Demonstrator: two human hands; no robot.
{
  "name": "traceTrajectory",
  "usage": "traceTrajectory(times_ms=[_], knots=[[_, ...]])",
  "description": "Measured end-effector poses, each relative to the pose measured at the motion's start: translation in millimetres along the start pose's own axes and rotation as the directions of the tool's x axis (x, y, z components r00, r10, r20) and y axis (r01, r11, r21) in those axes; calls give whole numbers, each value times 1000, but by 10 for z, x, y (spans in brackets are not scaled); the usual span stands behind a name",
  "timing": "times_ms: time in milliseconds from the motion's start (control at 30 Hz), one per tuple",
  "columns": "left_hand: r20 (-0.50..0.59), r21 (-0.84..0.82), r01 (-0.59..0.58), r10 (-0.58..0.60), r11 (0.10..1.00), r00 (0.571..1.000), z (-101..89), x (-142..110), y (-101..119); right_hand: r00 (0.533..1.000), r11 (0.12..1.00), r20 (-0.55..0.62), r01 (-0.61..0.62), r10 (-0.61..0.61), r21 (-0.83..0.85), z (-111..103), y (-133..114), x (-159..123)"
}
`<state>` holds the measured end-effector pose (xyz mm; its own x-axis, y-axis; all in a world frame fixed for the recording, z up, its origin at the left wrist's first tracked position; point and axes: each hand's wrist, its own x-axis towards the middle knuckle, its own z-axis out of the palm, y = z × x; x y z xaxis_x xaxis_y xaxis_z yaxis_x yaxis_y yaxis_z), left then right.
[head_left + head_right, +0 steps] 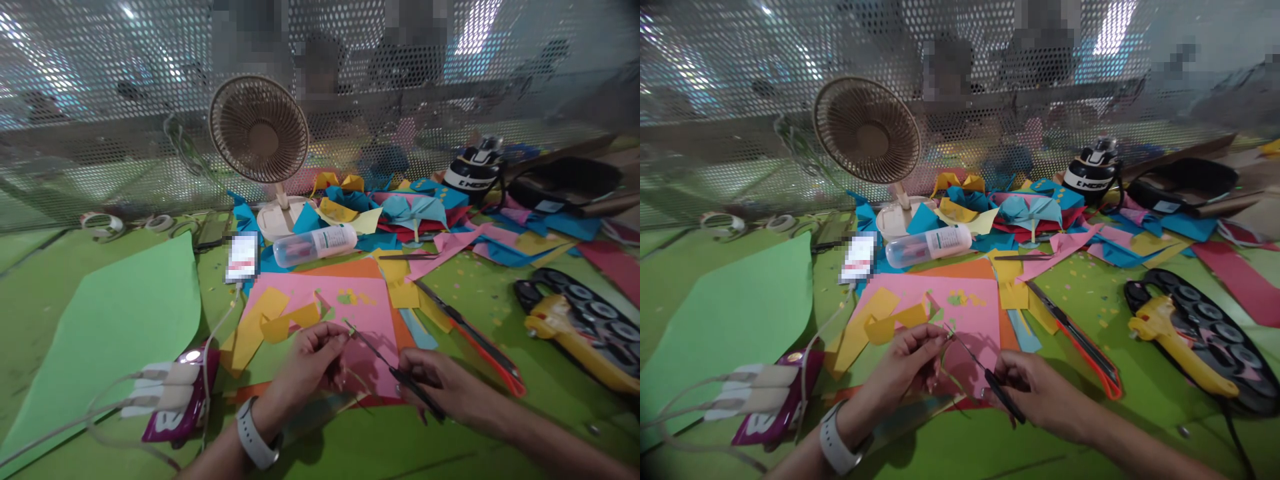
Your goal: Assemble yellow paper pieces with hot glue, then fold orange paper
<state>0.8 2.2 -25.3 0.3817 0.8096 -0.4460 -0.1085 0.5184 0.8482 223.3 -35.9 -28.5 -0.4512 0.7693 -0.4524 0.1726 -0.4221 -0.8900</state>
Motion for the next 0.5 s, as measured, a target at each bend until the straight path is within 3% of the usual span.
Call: traceTrajectory(times_ms=[500], knots=[[-41,15,-39,39,999,998,68,-21,37,1000,1000,-6,16,-16,-2,5,62,18]])
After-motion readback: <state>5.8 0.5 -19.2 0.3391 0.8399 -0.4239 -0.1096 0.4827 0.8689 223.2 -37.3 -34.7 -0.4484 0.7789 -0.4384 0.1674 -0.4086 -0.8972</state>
